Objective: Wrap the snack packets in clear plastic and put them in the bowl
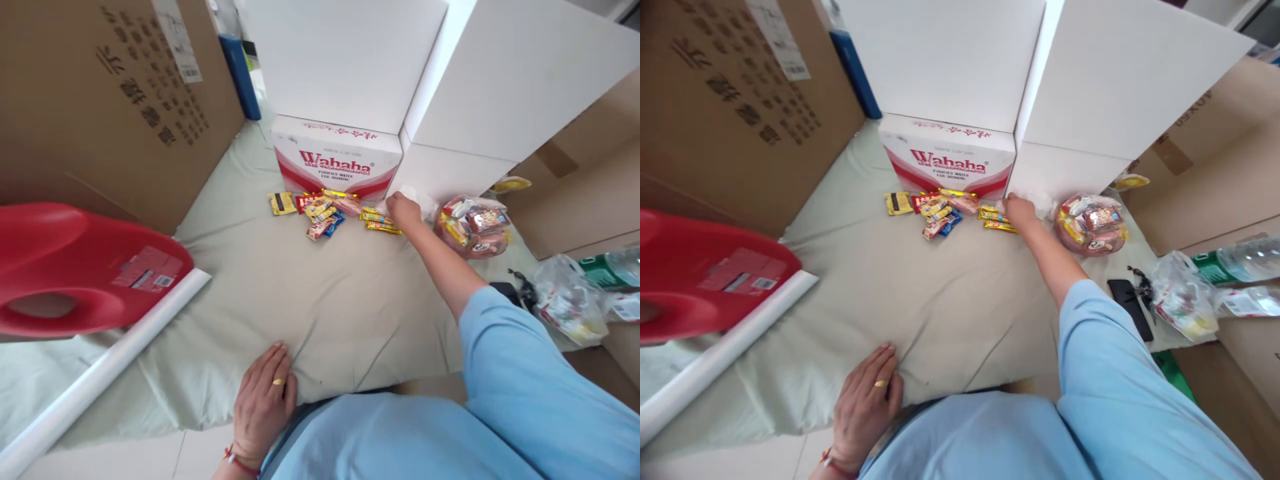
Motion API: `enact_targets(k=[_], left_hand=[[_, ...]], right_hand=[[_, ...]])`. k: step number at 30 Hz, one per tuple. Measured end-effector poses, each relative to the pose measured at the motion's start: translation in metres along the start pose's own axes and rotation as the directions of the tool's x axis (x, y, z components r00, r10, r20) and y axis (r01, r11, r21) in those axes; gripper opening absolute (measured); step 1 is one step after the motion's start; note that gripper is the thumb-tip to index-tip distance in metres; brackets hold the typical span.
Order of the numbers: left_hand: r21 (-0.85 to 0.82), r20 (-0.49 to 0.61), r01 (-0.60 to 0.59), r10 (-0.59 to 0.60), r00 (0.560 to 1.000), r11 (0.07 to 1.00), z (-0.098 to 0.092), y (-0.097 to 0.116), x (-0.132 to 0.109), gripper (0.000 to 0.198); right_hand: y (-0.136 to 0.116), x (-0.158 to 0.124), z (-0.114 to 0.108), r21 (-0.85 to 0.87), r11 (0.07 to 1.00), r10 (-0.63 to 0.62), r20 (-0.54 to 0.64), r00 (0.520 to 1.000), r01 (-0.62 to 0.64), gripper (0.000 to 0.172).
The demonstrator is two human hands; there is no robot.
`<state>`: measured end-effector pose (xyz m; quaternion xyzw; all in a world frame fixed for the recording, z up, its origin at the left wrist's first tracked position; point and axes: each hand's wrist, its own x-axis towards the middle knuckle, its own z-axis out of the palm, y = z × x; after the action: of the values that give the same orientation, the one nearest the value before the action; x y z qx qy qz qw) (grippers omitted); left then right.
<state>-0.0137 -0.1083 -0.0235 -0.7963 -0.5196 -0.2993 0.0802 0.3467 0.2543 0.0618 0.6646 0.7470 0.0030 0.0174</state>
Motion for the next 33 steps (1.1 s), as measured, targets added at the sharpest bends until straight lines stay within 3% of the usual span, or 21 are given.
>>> enact_targets(k=[2,4,6,8,9,12,13,15,17,19,23,28,31,33], left_hand=[[-0.079,0.004,0.053,-0.053,0.999,0.995,-0.001,-0.001,-0.002,0.026],[-0.202,0.006,0.16,-0.162,0.987,0.966,-0.003,0.001,0.0,0.022],[-0.366,0.048,0.301,-0.305,0.951,0.881,-0.005,0.007,0.007,0.017],[-0.535,0.163,0.433,-0.414,0.895,0.726,-0.005,0.019,0.024,0.012],[-0.606,0.244,0.484,-0.431,0.869,0.631,-0.003,0.026,0.035,0.01],[-0.711,0.507,0.65,-0.444,0.739,0.27,0.014,0.05,0.078,0.024],[-0.725,0.556,0.667,-0.426,0.714,0.173,0.021,0.057,0.092,0.036],[-0.742,0.597,0.667,-0.388,0.702,0.066,0.037,0.067,0.114,0.049],[-0.747,0.622,0.664,-0.349,0.701,0.002,0.048,0.073,0.126,0.041],[-0.74,0.652,0.665,-0.352,0.671,-0.102,0.054,0.075,0.128,0.036],[-0.708,0.701,0.623,-0.439,0.562,-0.332,0.055,0.067,0.117,0.041],[-0.682,0.731,0.565,-0.468,0.497,-0.465,0.045,0.056,0.107,0.037],[-0.695,0.719,0.538,-0.479,0.504,-0.477,0.04,0.055,0.107,0.04],[-0.725,0.688,0.529,-0.5,0.526,-0.442,0.038,0.057,0.106,0.04]], right_hand=[[0.003,-0.009,-0.003,0.224,0.973,0.085,-0.169,0.982,-0.046,0.025],[0.002,-0.03,-0.006,0.583,0.812,0.231,-0.273,0.934,-0.03,0.018],[-0.005,-0.066,-0.005,0.875,0.483,0.314,-0.178,0.933,0.004,0.026],[-0.022,-0.113,0.001,0.992,0.115,0.244,0.021,0.97,-0.05,0.037],[-0.033,-0.138,0.005,0.995,-0.02,0.188,0.096,0.978,-0.094,0.041],[-0.071,-0.207,0.019,0.952,-0.237,0.095,0.221,0.971,-0.194,0.045],[-0.082,-0.225,0.022,0.939,-0.266,0.07,0.244,0.967,-0.217,0.044],[-0.099,-0.251,0.028,0.921,-0.291,0.014,0.273,0.962,-0.258,0.044],[-0.106,-0.264,0.03,0.907,-0.318,-0.009,0.29,0.957,-0.278,0.044],[-0.101,-0.269,0.031,0.889,-0.372,0.035,0.302,0.953,-0.268,0.046],[-0.072,-0.272,0.03,0.874,-0.426,0.123,0.311,0.942,-0.233,0.048],[-0.039,-0.269,0.031,0.916,-0.375,0.198,0.226,0.954,-0.139,0.043],[-0.026,-0.255,0.032,0.947,-0.31,0.266,0.169,0.949,-0.082,0.039],[-0.022,-0.246,0.03,0.976,-0.185,0.305,0.164,0.938,-0.111,0.04]])
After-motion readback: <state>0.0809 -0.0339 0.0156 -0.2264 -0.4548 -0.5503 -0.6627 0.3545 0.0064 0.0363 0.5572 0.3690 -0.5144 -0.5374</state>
